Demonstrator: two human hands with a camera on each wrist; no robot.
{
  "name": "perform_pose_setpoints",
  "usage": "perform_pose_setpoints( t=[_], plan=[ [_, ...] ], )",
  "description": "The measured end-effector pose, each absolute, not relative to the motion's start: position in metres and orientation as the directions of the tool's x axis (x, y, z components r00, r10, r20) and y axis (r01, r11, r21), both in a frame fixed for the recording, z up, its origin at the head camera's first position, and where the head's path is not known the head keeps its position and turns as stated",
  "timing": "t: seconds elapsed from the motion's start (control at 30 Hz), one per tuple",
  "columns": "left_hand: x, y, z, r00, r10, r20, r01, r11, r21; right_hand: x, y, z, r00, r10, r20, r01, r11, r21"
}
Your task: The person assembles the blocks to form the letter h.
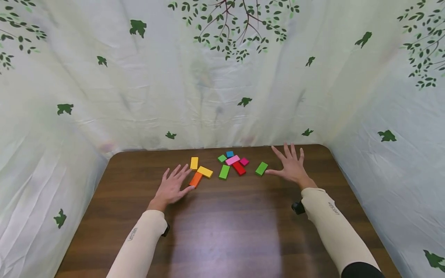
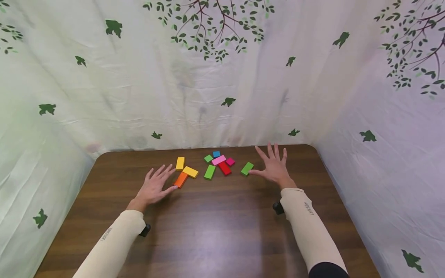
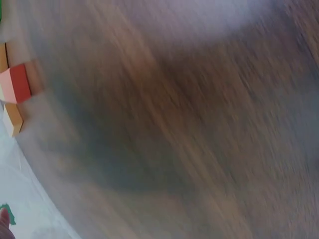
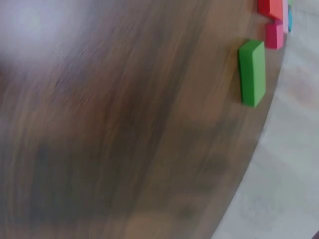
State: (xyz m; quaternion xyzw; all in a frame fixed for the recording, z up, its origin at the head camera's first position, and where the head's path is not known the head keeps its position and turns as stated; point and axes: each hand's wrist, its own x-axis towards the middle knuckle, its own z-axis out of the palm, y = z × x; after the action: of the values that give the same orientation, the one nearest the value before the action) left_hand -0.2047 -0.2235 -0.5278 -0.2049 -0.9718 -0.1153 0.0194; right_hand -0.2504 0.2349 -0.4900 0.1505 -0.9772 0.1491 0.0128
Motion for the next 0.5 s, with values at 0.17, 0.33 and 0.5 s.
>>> perform_pose_setpoints(
  t=[0.17,0.33,0.5],
  plan=[
    [-0.206,-0.214,-0.534,-0.912,0.405,0.063,0.407,0.88,0.245,-0.256,0.215,-0.49,-0.947,-0.314,0.067,-0.319,0.901,-0.295],
    [-0.21,-0.207,-0.541,-0.909,0.416,0.042,0.411,0.871,0.269,-0.261,0.197,-0.491,-0.94,-0.333,0.07,-0.339,0.897,-0.283],
    [-0.215,-0.2,-0.543,-0.897,0.441,0.035,0.434,0.861,0.266,-0.265,0.181,-0.493,-0.933,-0.354,0.067,-0.359,0.893,-0.272]
  ],
)
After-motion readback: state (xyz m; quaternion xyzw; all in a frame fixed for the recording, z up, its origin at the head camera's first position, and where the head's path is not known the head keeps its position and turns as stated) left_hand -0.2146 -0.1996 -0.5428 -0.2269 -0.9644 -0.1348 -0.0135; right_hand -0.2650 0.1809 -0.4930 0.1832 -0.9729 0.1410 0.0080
